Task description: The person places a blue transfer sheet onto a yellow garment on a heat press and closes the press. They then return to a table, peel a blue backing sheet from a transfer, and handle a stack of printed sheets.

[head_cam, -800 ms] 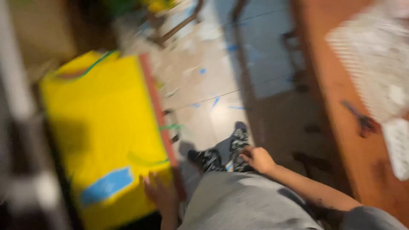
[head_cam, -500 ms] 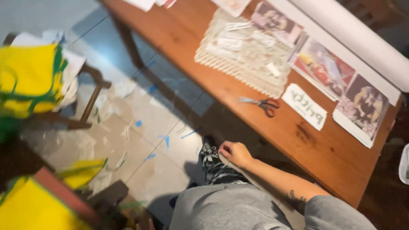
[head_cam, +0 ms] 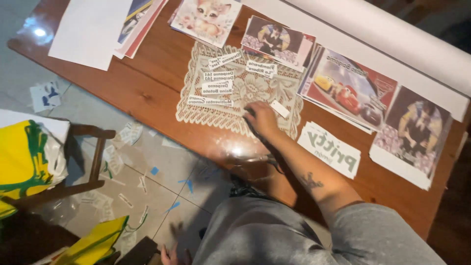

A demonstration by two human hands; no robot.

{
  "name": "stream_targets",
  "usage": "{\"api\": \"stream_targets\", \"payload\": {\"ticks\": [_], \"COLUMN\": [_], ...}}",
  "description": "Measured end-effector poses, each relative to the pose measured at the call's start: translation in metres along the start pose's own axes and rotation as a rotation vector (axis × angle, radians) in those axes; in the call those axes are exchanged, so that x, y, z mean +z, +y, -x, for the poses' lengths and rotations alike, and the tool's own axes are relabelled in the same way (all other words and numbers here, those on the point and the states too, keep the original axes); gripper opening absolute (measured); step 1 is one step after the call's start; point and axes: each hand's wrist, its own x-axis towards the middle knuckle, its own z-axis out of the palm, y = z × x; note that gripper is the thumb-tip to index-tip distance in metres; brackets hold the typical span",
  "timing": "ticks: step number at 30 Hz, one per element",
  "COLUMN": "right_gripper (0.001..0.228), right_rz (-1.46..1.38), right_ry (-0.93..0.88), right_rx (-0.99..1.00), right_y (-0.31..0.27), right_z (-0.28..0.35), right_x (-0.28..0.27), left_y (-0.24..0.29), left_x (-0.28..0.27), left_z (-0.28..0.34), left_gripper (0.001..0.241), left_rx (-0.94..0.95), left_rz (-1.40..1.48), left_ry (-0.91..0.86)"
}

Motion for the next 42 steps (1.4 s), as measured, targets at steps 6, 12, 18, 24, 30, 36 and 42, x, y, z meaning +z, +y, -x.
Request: {"api": "stream_targets", "payload": {"ticks": [6,12,18,24,30,36,42], "right_gripper": [0.019,0.018,0.022,0.011,0.015,0.017,0.044], "right_rz": [0.1,0.049,0.009,-0.267,0.068,0.16,0.293], "right_ry": [-0.288,-0.464,-0.49,-0.41,-0.435,-0.523,-0.163], "right_rx": [0.056,0.19,0.185,0.153,0.05,0.06,-0.522], "right_y": [-0.047,-0.043,-0.052,-0.033,-0.056,-0.067,-0.12], "right_z": [-0.077,-0.099,-0.097,-0.081,-0.086,-0.089,-0.042], "right_x": [0.013,0.015,0.0,-0.001,0.013,0.018,-0.006], "left_y": [-0.012,-0.005,0.004,0.118,0.236,0.241,0.227], "left_x": [0.012,-0.003,-0.013,-0.092,-0.162,-0.157,-0.145], "left_z": [0.01,0.008,-0.001,0.028,0.045,0.052,0.058], "left_gripper": [0.052,0.045,0.05,0.047,0.049,0.049,0.046], "left_rx": [0.28,0.075,0.07,0.21,0.371,0.369,0.285], "left_rz": [0.061,-0.038,-0.089,0.097,0.14,0.192,0.196], "left_ry": [0.248,0.068,-0.118,0.03,0.006,-0.071,-0.137]}}
